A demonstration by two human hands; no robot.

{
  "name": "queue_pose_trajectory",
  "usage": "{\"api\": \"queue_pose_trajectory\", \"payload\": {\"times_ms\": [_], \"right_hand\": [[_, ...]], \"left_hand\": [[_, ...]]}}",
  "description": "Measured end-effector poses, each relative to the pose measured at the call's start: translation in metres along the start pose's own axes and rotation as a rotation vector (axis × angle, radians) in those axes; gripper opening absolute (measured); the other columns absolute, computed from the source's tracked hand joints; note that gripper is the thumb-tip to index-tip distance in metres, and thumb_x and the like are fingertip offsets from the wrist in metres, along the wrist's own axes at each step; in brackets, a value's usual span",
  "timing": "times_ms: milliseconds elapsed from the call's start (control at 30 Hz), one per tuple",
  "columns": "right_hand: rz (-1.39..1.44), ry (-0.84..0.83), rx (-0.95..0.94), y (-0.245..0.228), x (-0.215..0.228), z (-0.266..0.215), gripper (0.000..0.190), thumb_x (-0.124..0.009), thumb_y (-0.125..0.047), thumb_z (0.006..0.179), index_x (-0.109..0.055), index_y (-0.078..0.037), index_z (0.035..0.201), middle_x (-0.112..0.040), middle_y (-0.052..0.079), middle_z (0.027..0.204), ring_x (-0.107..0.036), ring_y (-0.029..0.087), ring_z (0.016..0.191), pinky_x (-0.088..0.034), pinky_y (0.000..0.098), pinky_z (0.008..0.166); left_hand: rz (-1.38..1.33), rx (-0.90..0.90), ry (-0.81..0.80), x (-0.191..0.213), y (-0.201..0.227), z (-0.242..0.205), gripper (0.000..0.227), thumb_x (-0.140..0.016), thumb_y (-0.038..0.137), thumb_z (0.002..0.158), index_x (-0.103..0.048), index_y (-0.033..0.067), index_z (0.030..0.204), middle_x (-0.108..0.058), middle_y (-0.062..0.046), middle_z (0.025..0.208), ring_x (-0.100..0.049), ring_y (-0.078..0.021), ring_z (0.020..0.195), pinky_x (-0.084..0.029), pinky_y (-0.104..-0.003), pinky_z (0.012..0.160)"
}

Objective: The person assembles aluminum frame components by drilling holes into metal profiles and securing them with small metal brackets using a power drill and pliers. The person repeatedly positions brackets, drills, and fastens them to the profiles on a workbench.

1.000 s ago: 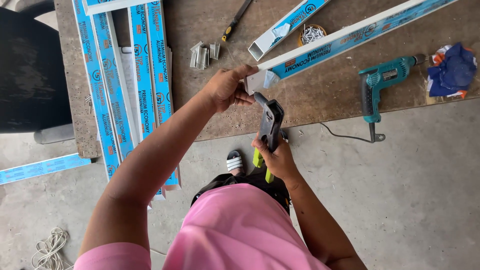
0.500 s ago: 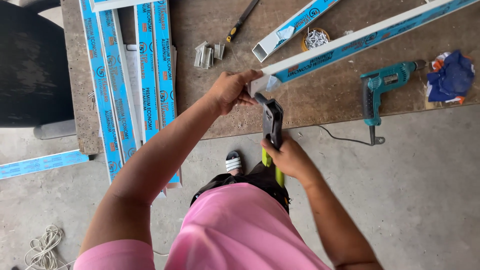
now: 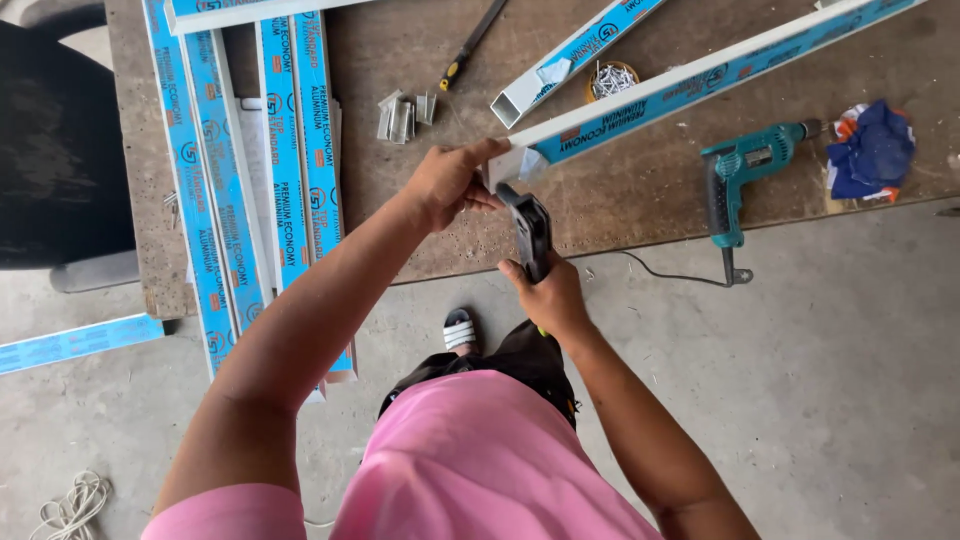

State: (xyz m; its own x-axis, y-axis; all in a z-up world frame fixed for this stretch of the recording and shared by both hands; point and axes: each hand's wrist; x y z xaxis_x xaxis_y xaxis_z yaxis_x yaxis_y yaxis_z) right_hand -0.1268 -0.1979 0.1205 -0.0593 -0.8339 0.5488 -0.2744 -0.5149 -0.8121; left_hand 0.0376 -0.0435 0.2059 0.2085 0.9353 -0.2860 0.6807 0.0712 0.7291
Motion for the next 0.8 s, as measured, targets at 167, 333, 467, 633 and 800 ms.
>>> {"api": "queue_pose_trajectory", "payload": {"times_ms": [167,333,467,633,800], "right_hand": [[-0.204,-0.365,-0.154,-0.066,0.069,-0.029,0.049,-0.064,-0.052,0.097,-0.067,-0.004,0.102,-0.065,0.020,0.091,-0.069,0.040,0.087,-0.052,0.0446,0.074],[0.160,-0.202,0.124,-0.005,0.029,-0.003,0.030,-0.066,-0.028,0.102,-0.056,-0.004,0.117,-0.053,0.010,0.089,-0.061,0.029,0.086,-0.047,0.0353,0.078],[0.072,0.017,0.027,0.008,0.003,-0.006,0.044,-0.084,-0.046,0.088,-0.070,-0.007,0.102,-0.074,0.016,0.083,-0.075,0.032,0.081,-0.056,0.0379,0.068],[-0.047,-0.076,0.041,-0.020,0.039,-0.007,0.051,-0.074,-0.051,0.095,-0.065,-0.003,0.110,-0.072,0.025,0.086,-0.073,0.046,0.087,-0.056,0.0517,0.068],[-0.144,-0.413,-0.158,-0.047,0.072,-0.019,0.046,-0.063,-0.039,0.099,-0.055,-0.008,0.131,-0.071,0.024,0.102,-0.069,0.044,0.107,-0.054,0.0552,0.086]], "left_hand": [[-0.010,0.002,0.010,-0.002,0.003,-0.005,0.046,-0.084,0.030,0.077,-0.067,-0.0065,0.099,-0.070,-0.026,0.074,-0.077,-0.0319,0.057,-0.066,-0.040,0.062],[-0.030,-0.005,0.010,-0.005,0.008,-0.006,0.048,-0.086,0.031,0.076,-0.066,-0.0063,0.098,-0.068,-0.026,0.073,-0.077,-0.0319,0.057,-0.067,-0.041,0.063],[-0.031,0.004,-0.003,-0.004,-0.002,-0.004,0.049,-0.085,0.031,0.075,-0.065,-0.0076,0.098,-0.068,-0.030,0.074,-0.077,-0.0342,0.057,-0.066,-0.043,0.063],[-0.033,0.010,0.028,0.003,-0.001,0.006,0.047,-0.085,0.031,0.075,-0.066,-0.0065,0.096,-0.069,-0.028,0.074,-0.076,-0.0327,0.056,-0.066,-0.042,0.058],[-0.023,0.033,0.022,0.000,-0.010,0.006,0.047,-0.083,0.029,0.078,-0.065,-0.0080,0.101,-0.067,-0.028,0.076,-0.076,-0.0337,0.057,-0.066,-0.042,0.061]]}}
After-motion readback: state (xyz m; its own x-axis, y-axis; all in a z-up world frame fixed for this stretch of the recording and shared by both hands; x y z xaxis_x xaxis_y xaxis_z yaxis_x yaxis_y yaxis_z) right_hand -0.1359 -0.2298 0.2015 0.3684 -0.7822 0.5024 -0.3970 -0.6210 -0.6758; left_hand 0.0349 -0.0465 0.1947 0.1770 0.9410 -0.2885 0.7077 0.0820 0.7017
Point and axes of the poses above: each hand's wrist, its own z-axis towards the middle knuckle, its own x-axis out of the back of the hand, y = z × x
